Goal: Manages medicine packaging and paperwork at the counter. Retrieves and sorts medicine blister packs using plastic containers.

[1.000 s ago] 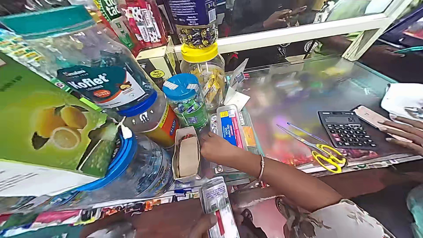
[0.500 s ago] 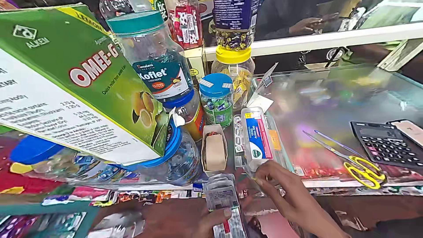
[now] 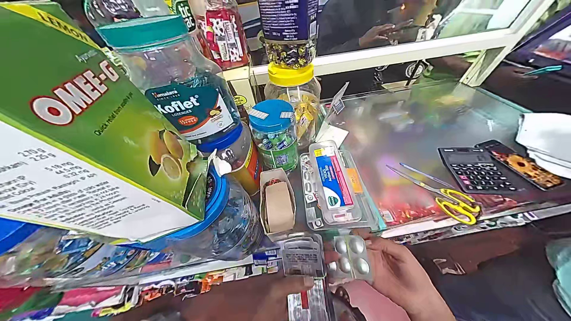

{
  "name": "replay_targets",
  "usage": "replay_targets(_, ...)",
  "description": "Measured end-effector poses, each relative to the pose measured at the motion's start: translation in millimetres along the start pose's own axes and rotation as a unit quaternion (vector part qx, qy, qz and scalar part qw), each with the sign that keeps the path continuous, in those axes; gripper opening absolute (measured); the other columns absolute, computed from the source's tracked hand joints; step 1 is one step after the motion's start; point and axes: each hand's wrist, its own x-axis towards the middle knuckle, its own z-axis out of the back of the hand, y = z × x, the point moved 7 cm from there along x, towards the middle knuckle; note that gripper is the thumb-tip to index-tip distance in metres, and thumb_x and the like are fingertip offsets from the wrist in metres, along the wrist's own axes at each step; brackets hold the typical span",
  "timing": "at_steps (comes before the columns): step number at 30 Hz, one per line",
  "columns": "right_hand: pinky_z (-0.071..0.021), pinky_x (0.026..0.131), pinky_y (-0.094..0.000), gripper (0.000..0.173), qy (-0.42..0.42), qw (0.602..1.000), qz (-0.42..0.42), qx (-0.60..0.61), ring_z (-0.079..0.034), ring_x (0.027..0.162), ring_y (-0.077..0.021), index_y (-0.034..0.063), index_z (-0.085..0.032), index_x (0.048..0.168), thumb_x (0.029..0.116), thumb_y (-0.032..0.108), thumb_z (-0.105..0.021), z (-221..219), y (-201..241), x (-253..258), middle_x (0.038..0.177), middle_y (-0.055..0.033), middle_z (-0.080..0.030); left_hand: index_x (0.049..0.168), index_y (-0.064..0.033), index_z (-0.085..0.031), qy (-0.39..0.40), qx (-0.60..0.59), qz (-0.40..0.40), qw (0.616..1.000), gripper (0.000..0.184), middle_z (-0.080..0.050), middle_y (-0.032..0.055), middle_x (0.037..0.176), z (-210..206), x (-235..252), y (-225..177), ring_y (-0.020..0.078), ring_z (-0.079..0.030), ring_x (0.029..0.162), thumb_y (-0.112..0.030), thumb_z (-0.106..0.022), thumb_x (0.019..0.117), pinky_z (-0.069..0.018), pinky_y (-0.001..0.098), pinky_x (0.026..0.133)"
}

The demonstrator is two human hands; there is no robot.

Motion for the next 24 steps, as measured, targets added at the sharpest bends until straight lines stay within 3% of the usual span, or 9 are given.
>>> replay_targets(2,-0.0623,0.081,-0.0339,0.024,0.005,0.998,-0.039,0.045,-0.075,0.091,-0.0151,0.0122,-0.077,0.106,0.0905,0.025,-0.064,-1,-4,4,0.099,-0.0067,-0.077,0.123,-0.0124,-0.071,0.015,0.010,0.018,1.000,0.036,-0.075,0.0035,0.114,5,2,6,0.0133,-0.071,0.103,-0.025,-0.073,0.0891,-0.0576,0.0323,0.092)
replay_targets(6,-0.0574,0.062,-0.0199,0.034,-0.001,0.997,-0.079,0.012,-0.063,0.060,-0.0010,0.0171,-0.077,0.096,0.0898,0.050,-0.071,1,-7,11,0.071,0.0065,-0.066,0.128,-0.0185,-0.066,0.029,0.016,0.120,0.992,0.036,-0.074,0.0030,0.116,15,-7,13,0.0150,-0.070,0.107,-0.024,-0.072,0.0931,-0.0557,0.0361,0.098)
replay_targets(8,-0.0515,0.052,-0.0144,0.020,-0.018,0.997,-0.076,-0.005,-0.054,0.050,0.0032,0.0194,-0.077,0.090,0.0874,0.039,-0.077,6,-9,14,0.060,0.0103,-0.059,0.132,-0.0148,-0.064,0.056,0.023,0.111,0.992,0.039,-0.071,0.0051,0.123,19,-7,16,0.0167,-0.068,0.111,-0.022,-0.071,0.0938,-0.0542,0.0369,0.100)
replay_targets(9,-0.0495,0.050,-0.0137,0.013,-0.010,0.997,-0.075,-0.018,-0.053,0.049,0.0037,0.0203,-0.078,0.089,0.0867,0.033,-0.078,9,-10,15,0.060,0.0105,-0.059,0.136,-0.0114,-0.063,0.079,0.016,0.090,0.993,0.042,-0.068,0.0079,0.129,23,-7,20,0.0186,-0.066,0.115,-0.018,-0.068,0.0952,-0.0524,0.0374,0.101)
replay_targets(13,-0.0447,0.048,-0.0131,0.006,0.034,0.990,-0.074,-0.115,-0.051,0.050,0.0048,0.0227,-0.074,0.086,0.0875,0.027,-0.078,14,-6,18,0.064,0.0115,-0.060,0.136,-0.0121,-0.063,0.072,0.040,0.066,0.994,0.040,-0.068,0.0071,0.129,26,-12,20,0.0176,-0.066,0.115,-0.015,-0.067,0.0963,-0.0533,0.0366,0.101)
replay_targets(16,-0.0419,0.049,-0.0118,0.008,0.006,0.973,-0.005,-0.229,-0.052,0.054,0.0063,0.0238,-0.072,0.085,0.0863,0.023,-0.079,14,8,14,0.066,0.0122,-0.061,0.139,-0.0144,-0.061,0.059,0.073,0.075,0.993,0.042,-0.068,0.0051,0.129,22,-15,16,0.0165,-0.066,0.114,-0.018,-0.066,0.0970,-0.0534,0.0362,0.101)
replay_targets(20,-0.0484,0.056,-0.0096,0.007,-0.065,0.904,0.220,-0.361,-0.058,0.062,0.0087,0.0275,-0.073,0.087,0.0860,0.027,-0.080,13,42,-9,0.072,0.0163,-0.065,0.120,-0.0132,-0.071,-0.073,0.014,0.049,0.996,0.031,-0.076,0.0048,0.108,13,-18,5,0.0135,-0.073,0.096,-0.020,-0.072,0.0896,-0.0598,0.0315,0.088)
replay_targets(22,-0.0477,0.057,-0.0082,0.006,-0.067,0.865,0.270,-0.417,-0.058,0.063,0.0099,0.0283,-0.074,0.090,0.0876,0.030,-0.078,13,51,-25,0.074,0.0175,-0.066,0.118,-0.0126,-0.074,-0.071,-0.018,0.030,0.997,0.030,-0.076,0.0054,0.109,11,-16,0,0.0131,-0.073,0.097,-0.020,-0.072,0.0891,-0.0590,0.0299,0.089)
replay_targets(24,-0.0477,0.057,-0.0077,0.006,-0.055,0.864,0.259,-0.428,-0.058,0.062,0.0106,0.0267,-0.074,0.092,0.0888,0.030,-0.078,11,47,-34,0.074,0.0175,-0.067,0.125,-0.0117,-0.071,-0.027,-0.027,0.033,0.999,0.034,-0.073,0.0062,0.117,10,-11,1,0.0152,-0.071,0.105,-0.019,-0.071,0.0912,-0.0570,0.0314,0.093)
